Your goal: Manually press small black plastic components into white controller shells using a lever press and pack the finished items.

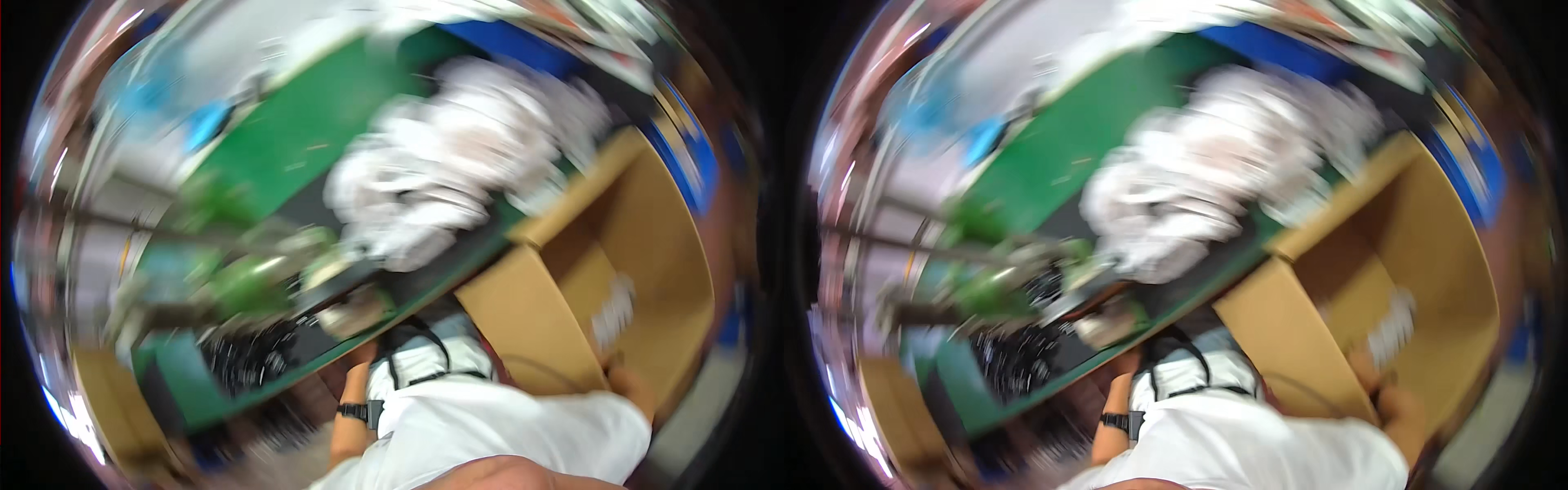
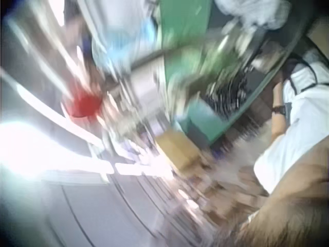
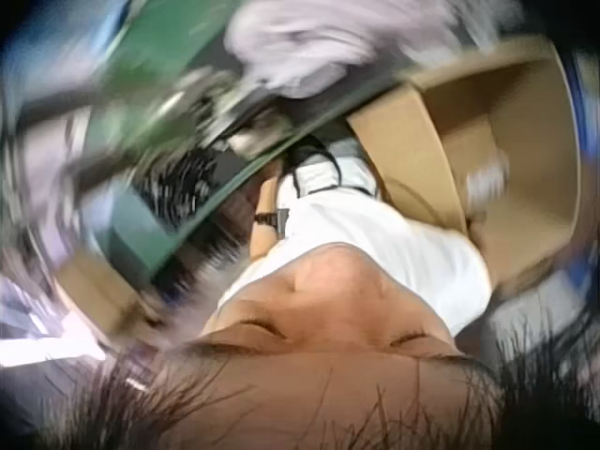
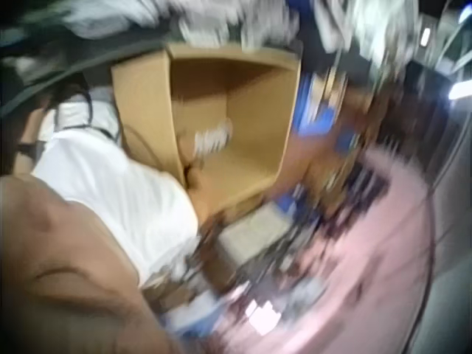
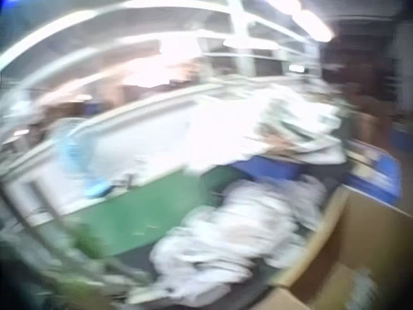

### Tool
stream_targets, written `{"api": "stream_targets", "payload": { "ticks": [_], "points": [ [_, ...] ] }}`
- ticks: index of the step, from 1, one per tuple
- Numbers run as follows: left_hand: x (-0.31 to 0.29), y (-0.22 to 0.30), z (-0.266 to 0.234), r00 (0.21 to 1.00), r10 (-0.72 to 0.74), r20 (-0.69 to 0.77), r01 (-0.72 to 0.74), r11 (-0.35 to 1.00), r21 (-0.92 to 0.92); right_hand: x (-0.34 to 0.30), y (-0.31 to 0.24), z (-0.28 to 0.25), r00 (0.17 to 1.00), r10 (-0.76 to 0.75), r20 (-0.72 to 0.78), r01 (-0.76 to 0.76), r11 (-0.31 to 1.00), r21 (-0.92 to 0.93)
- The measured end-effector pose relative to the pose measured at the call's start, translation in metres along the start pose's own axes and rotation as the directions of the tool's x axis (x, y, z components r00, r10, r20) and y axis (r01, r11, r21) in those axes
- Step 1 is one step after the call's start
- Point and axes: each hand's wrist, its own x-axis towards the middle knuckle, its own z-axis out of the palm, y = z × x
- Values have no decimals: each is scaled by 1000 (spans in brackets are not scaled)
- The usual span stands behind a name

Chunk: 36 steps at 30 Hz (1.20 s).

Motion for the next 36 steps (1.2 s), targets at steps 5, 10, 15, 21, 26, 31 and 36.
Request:
{"api": "stream_targets", "payload": {
  "ticks": [5, 10, 15, 21, 26, 31, 36],
  "points": [
    [10, -24, -9, 977, -190, 99, 197, 978, -64, 9, -37, -38, 925, 318, -206, -277, 938, 207],
    [21, 2, 5, 982, -86, 170, 95, 995, -44, -27, 55, -44, 723, 626, -292, -513, 770, 380],
    [14, 53, -16, 951, -180, 250, 180, 983, 24, -27, 107, -17, 407, 781, -474, -625, 617, 479],
    [16, 35, -16, 961, -105, 258, 95, 994, 51, -9, 145, -31, 466, 832, -301, -763, 550, 339],
    [26, 60, -17, 950, -127, 284, 106, 990, 91, 10, 137, 8, 557, 788, -263, -752, 612, 243],
    [27, 67, -17, 946, -126, 298, 126, 992, 19, 4, 122, -32, 607, 792, -68, -716, 582, 384],
    [26, 54, -11, 957, -96, 273, 105, 994, -18, 10, 146, 5, 650, 738, -181, -721, 674, 162]
  ]
}}
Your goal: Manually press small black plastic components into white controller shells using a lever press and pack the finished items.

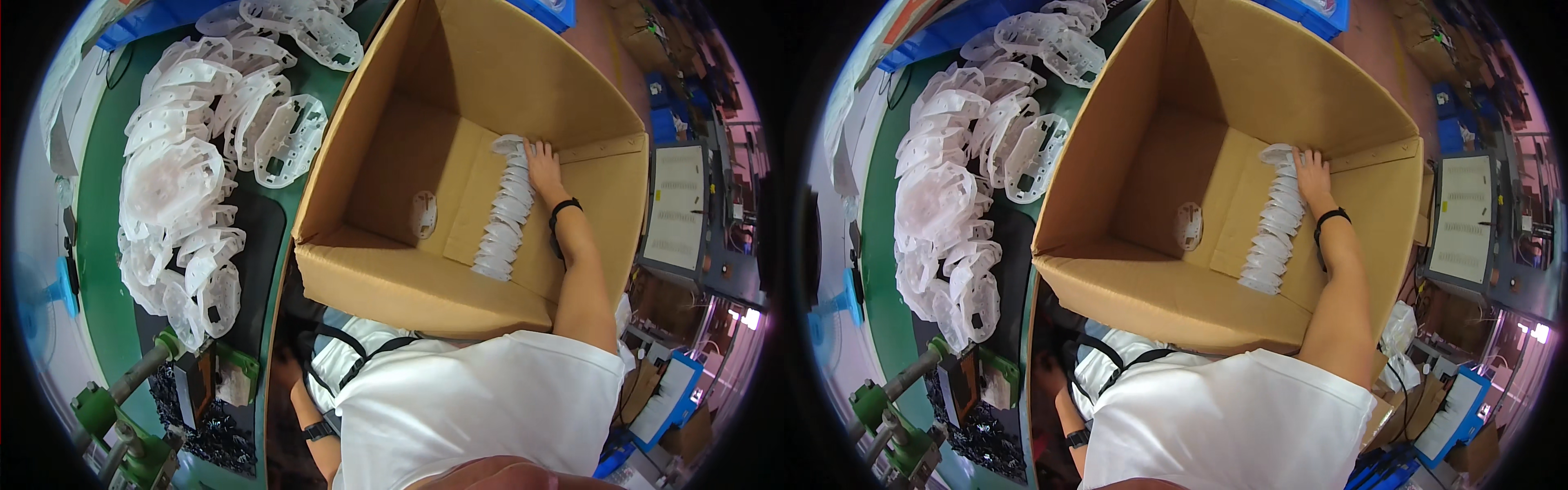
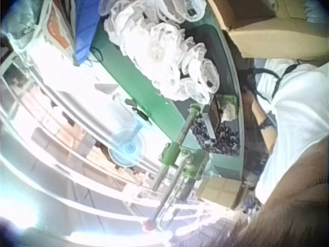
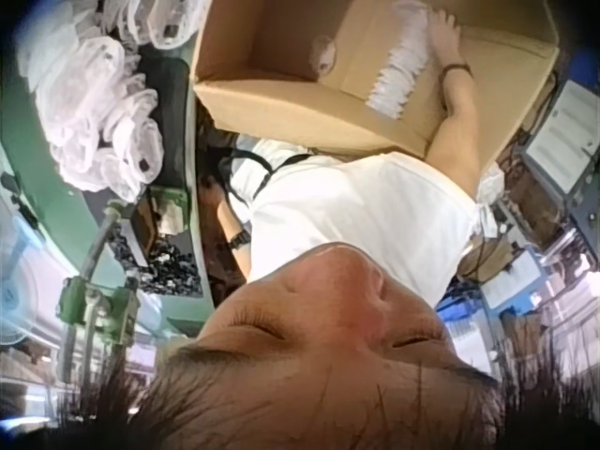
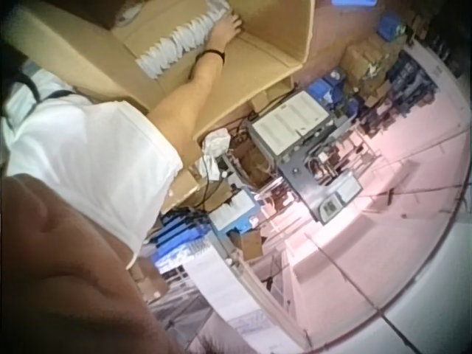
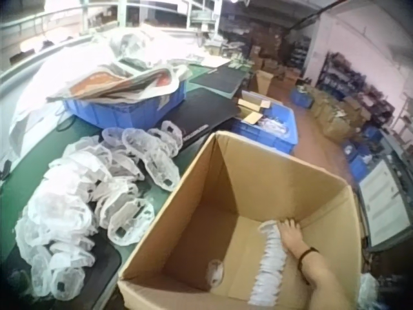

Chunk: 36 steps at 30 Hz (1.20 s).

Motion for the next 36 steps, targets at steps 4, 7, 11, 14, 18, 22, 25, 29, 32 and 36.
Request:
{"api": "stream_targets", "payload": {
  "ticks": [4, 7, 11, 14, 18, 22, 25, 29, 32, 36],
  "points": [
    [-1, 1, -1, 1000, 24, -5, -24, 999, 35, -17, -11, -13, 993, -62, 103, 38, 974, 225],
    [-2, -1, 0, 1000, 13, 5, -13, 1000, 23, -35, -10, -23, 953, -223, 203, 174, 957, 234],
    [0, -11, 3, 1000, 30, -9, -30, 999, -34, -43, -16, -58, 889, -255, 381, 165, 953, 253],
    [0, -16, 4, 1000, 8, -17, -8, 1000, 0, -51, -28, -65, 880, -256, 399, 186, 961, 206],
    [-1, -11, 3, 1000, 1, -28, -1, 1000, -10, -55, -27, -56, 899, -251, 359, 197, 964, 179],
    [0, -16, 4, 999, 18, -32, -18, 1000, -16, -55, -26, -46, 897, -284, 339, 251, 958, 138],
    [-1, -18, 5, 999, 22, -41, -22, 1000, -18, -56, -32, -54, 905, -282, 319, 229, 954, 193],
    [-3, -18, 6, 998, -15, -54, 14, 1000, -9, -67, -44, -70, 891, -296, 346, 274, 955, 112],
    [-1, -13, 6, 997, -18, -71, 19, 1000, 16, -72, -42, -59, 901, -308, 305, 280, 951, 134],
    [-2, -14, 7, 998, -19, -65, 18, 1000, -21, -63, -39, -44, 905, -244, 348, 200, 967, 158]
  ]
}}
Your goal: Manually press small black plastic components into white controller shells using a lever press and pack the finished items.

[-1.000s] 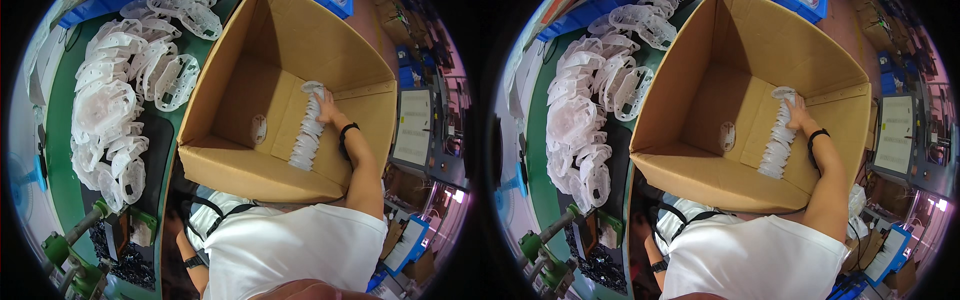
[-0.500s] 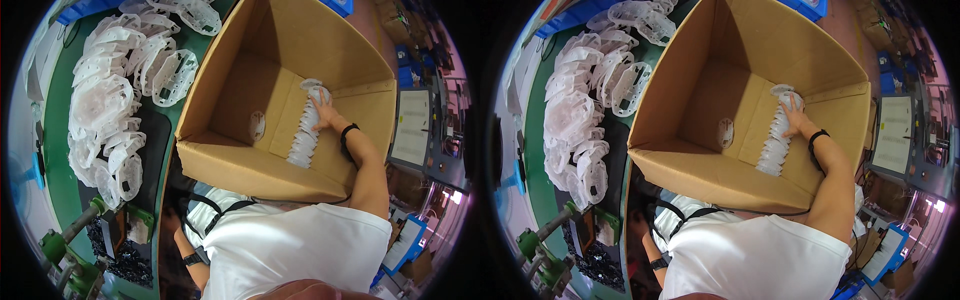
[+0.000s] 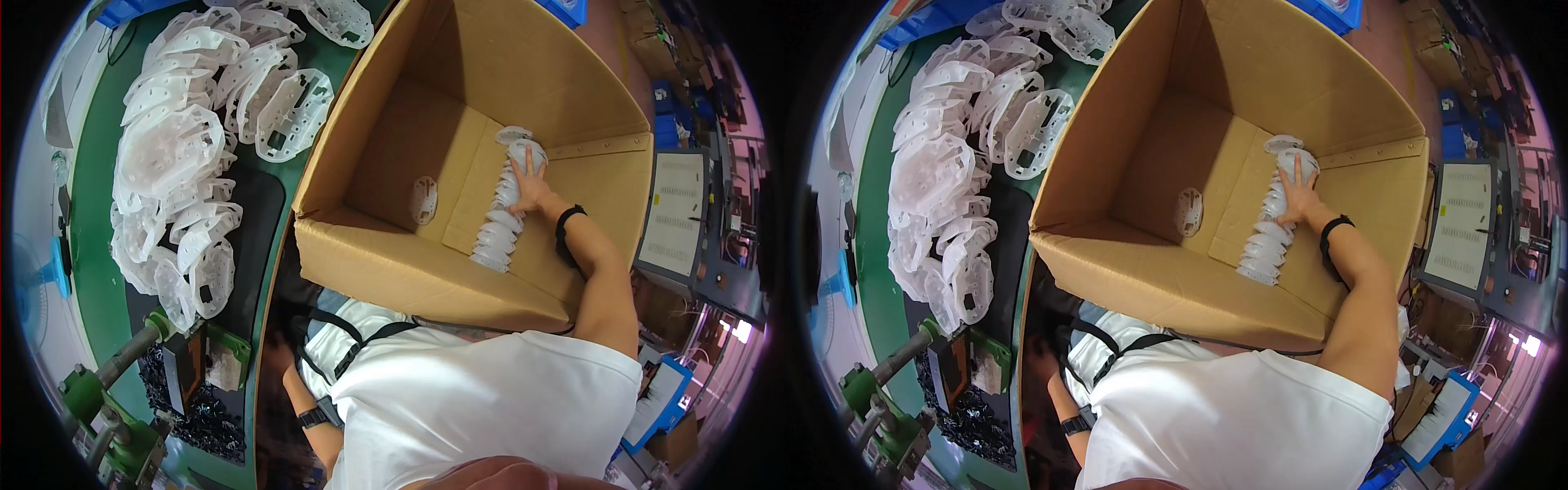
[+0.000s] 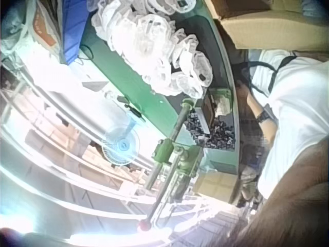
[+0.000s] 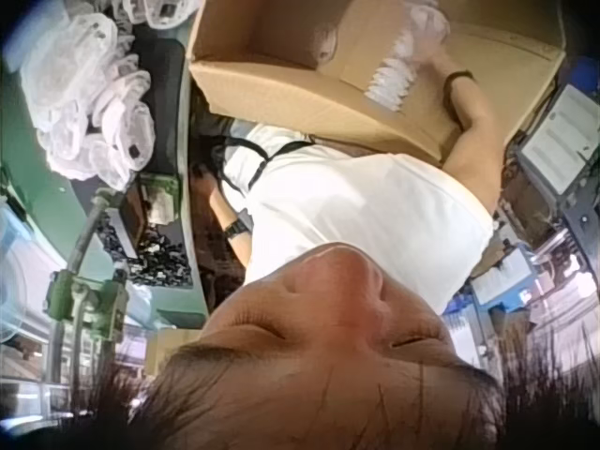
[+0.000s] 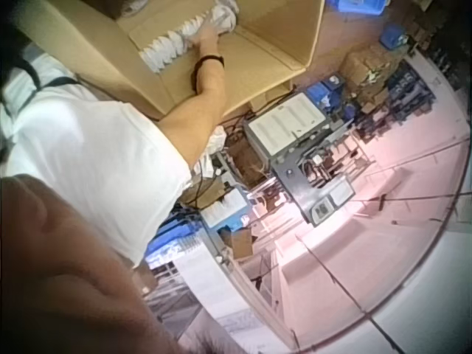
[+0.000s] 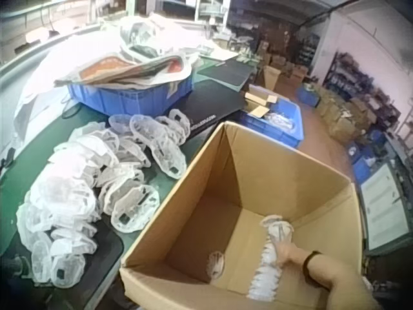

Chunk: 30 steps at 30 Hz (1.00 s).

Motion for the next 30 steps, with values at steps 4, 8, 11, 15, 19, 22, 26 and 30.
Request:
{"api": "stream_targets", "payload": {
  "ticks": [4, 8, 11, 15, 19, 22, 26, 30],
  "points": [
    [-1, -8, -2, 1000, 27, 5, -27, 999, -29, -2, 1, 2, 999, -11, -37, 14, 995, 97],
    [-2, -2, -8, 999, -14, 43, 13, 1000, 21, 0, 4, 15, 975, -112, -191, 107, 994, -38],
    [-3, -12, -6, 1000, -9, 11, 8, 998, 56, -3, -1, 0, 993, -90, -81, 84, 994, -68],
    [-4, -18, -1, 1000, -14, -26, 15, 998, 62, -1, -12, 5, 993, 7, -116, -10, 1000, -22],
    [-3, -22, -1, 1000, -19, -17, 21, 997, 79, 8, -10, 9, 985, 99, -139, -93, 995, 47],
    [-3, -32, -1, 999, 19, -28, -16, 993, 117, 24, -6, 18, 976, 108, -190, -79, 985, 155],
    [-8, -34, -4, 999, -2, -44, 5, 997, 74, 27, 8, 31, 962, 81, -261, -19, 972, 233],
    [-9, -4, -12, 995, -96, -16, 97, 975, 202, 35, 14, 32, 955, 96, -281, -10, 956, 292]
  ]
}}
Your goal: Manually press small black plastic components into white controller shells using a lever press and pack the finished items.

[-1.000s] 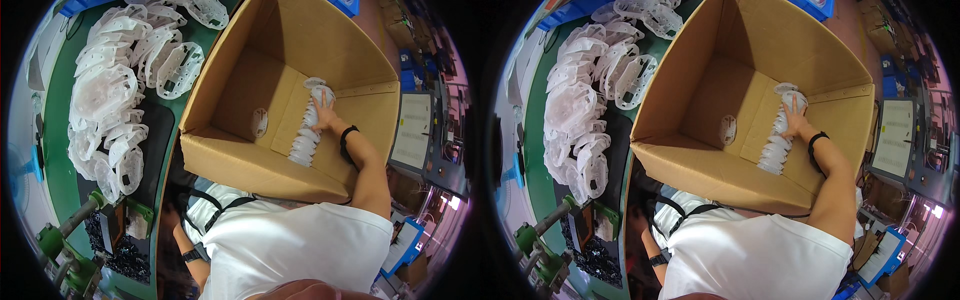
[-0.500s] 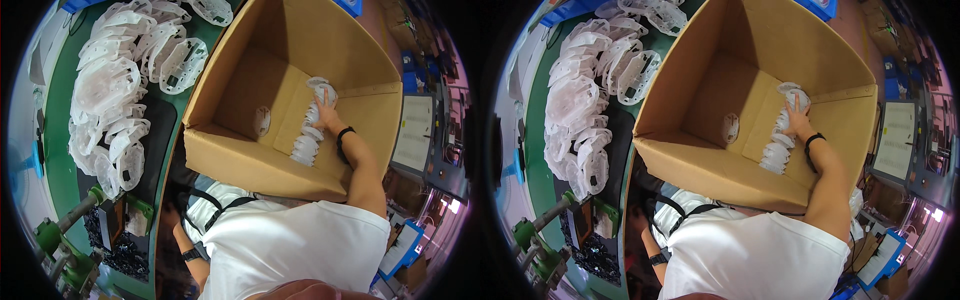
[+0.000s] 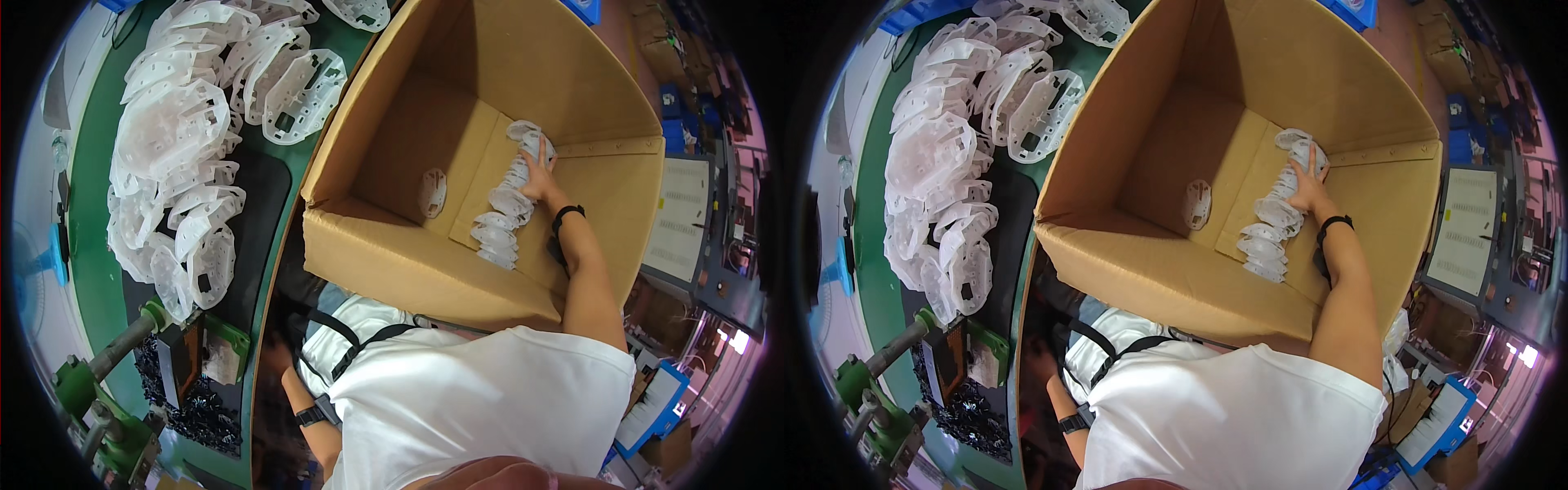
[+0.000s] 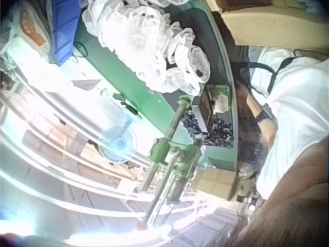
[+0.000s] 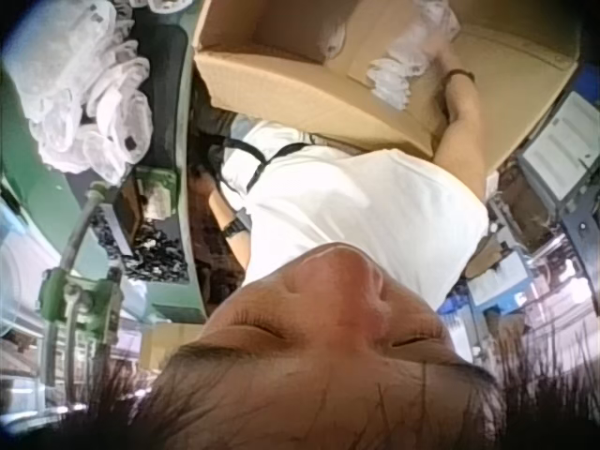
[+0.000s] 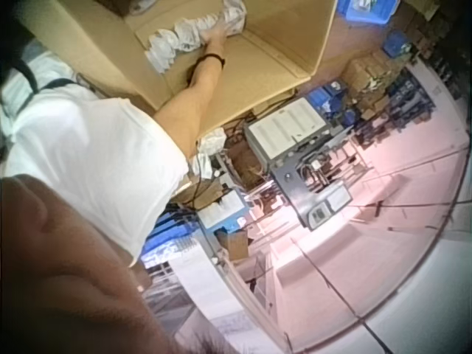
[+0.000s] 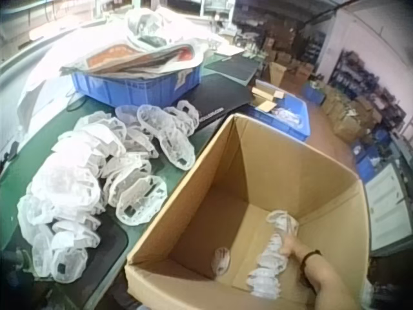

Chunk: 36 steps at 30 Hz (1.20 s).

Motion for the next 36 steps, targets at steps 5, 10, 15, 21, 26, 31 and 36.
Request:
{"api": "stream_targets", "payload": {
  "ticks": [5, 10, 15, 21, 26, 31, 36],
  "points": [
    [2, -33, 11, 999, 44, -18, -45, 998, -51, 11, -18, -5, 993, 112, 41, -112, 994, 17],
    [-2, -25, 8, 999, -35, -39, 33, 998, -45, 7, -9, -19, 995, 62, 76, -75, 982, 176],
    [-1, -12, 4, 999, 27, -19, -28, 997, -68, 6, 2, -14, 995, 66, 70, -79, 977, 199],
    [3, -22, 11, 999, 45, -14, -47, 974, -222, 0, -4, -28, 983, 45, 175, -83, 972, 219],
    [5, -25, 14, 996, 81, -21, -84, 980, -179, 5, -4, -23, 987, 67, 146, -95, 977, 193],
    [8, -28, 18, 999, 49, -15, -51, 986, -157, 8, 4, -7, 997, 73, 14, -74, 967, 245],
    [7, -32, 26, 977, 172, -123, -192, 965, -179, 8, -26, -23, 969, 213, 129, -238, 943, 234]
  ]
}}
